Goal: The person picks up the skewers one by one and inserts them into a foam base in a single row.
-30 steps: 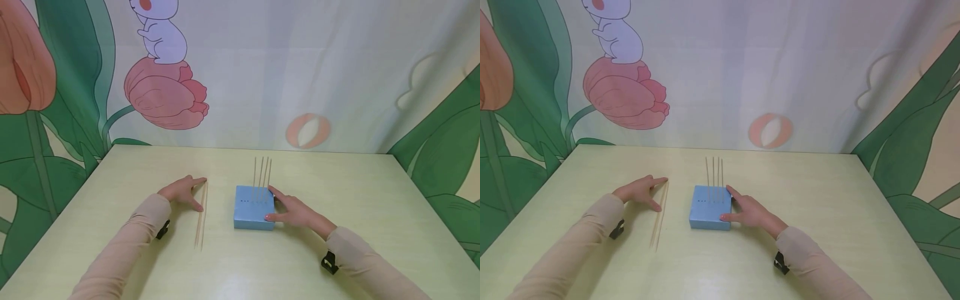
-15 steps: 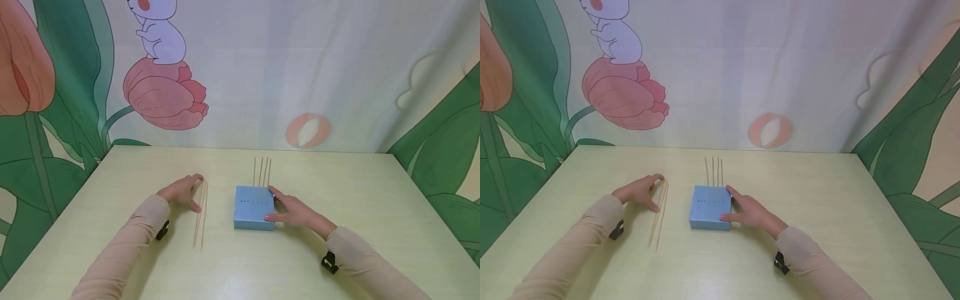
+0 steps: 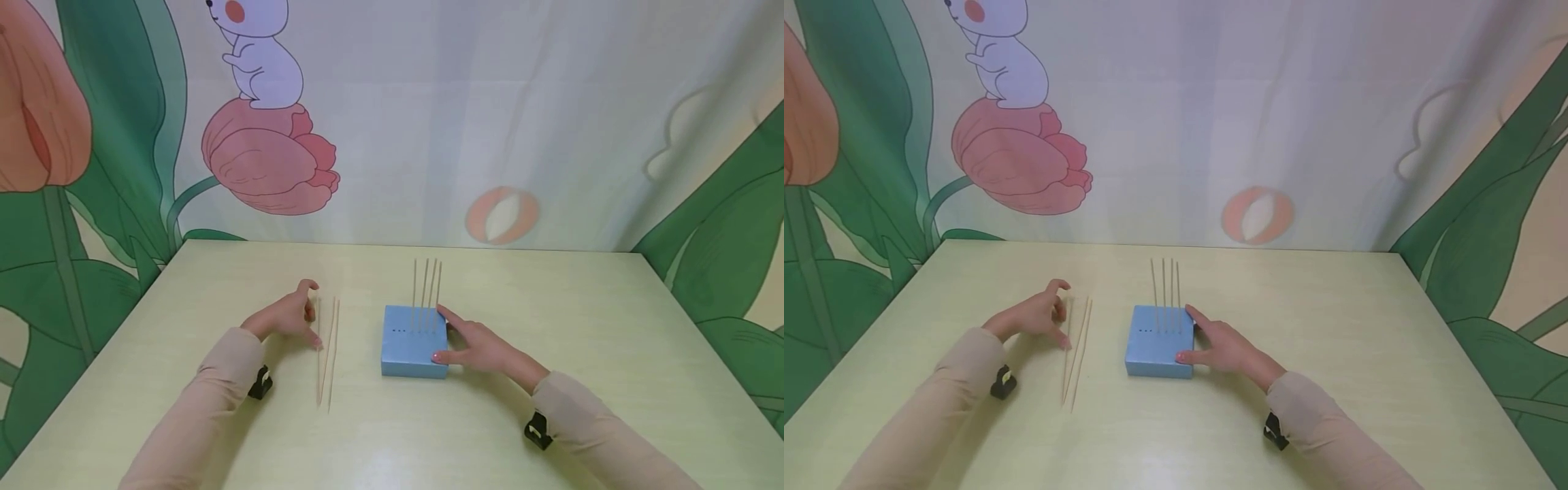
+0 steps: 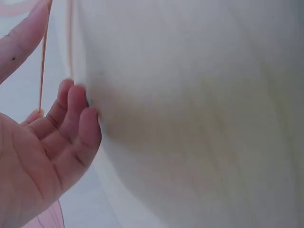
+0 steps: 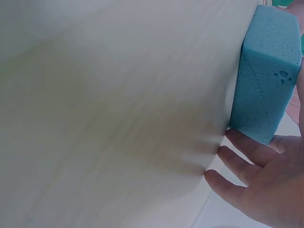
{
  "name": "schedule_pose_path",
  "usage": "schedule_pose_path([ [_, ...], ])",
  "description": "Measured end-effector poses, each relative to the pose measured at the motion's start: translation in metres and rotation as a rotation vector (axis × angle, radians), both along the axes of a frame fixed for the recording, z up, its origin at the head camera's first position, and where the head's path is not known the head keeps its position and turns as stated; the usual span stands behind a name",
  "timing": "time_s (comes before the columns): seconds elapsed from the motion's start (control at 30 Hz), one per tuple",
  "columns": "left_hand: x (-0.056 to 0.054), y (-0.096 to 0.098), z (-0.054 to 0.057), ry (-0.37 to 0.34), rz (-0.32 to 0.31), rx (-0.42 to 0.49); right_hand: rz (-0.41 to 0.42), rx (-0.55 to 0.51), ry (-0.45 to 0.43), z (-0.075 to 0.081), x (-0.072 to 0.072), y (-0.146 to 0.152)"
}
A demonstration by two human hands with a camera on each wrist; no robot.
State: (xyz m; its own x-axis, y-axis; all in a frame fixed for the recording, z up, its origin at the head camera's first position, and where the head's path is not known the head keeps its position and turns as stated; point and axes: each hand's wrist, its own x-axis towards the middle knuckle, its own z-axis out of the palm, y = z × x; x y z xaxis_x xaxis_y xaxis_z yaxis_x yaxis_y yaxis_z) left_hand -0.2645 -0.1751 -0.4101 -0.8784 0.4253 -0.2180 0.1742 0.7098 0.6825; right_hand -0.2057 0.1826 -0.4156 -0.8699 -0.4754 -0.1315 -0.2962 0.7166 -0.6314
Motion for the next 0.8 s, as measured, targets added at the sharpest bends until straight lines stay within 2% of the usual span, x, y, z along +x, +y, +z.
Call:
schedule_pose_path([
  [0.2, 0.007, -0.004, 0.008, -0.084, 0.069, 0.206, 0.005, -0.002, 0.003, 0.0, 0.0, 0.0],
  [0.3, 0.012, -0.004, 0.014, -0.091, 0.102, 0.287, 0.009, -0.006, 0.007, 0.0, 0.0, -0.001],
  [0.57, 0.022, 0.003, 0.03, 0.025, 0.121, 0.402, 0.012, 0.001, 0.015, 0.0, 0.001, 0.0],
  [0.67, 0.025, 0.007, 0.037, 0.097, 0.122, 0.434, 0.012, 0.001, 0.012, 0.0, 0.001, 0.0],
  [0.8, 0.031, 0.016, 0.048, 0.197, 0.089, 0.498, 0.015, -0.002, 0.008, 0.001, 0.002, 0.0],
])
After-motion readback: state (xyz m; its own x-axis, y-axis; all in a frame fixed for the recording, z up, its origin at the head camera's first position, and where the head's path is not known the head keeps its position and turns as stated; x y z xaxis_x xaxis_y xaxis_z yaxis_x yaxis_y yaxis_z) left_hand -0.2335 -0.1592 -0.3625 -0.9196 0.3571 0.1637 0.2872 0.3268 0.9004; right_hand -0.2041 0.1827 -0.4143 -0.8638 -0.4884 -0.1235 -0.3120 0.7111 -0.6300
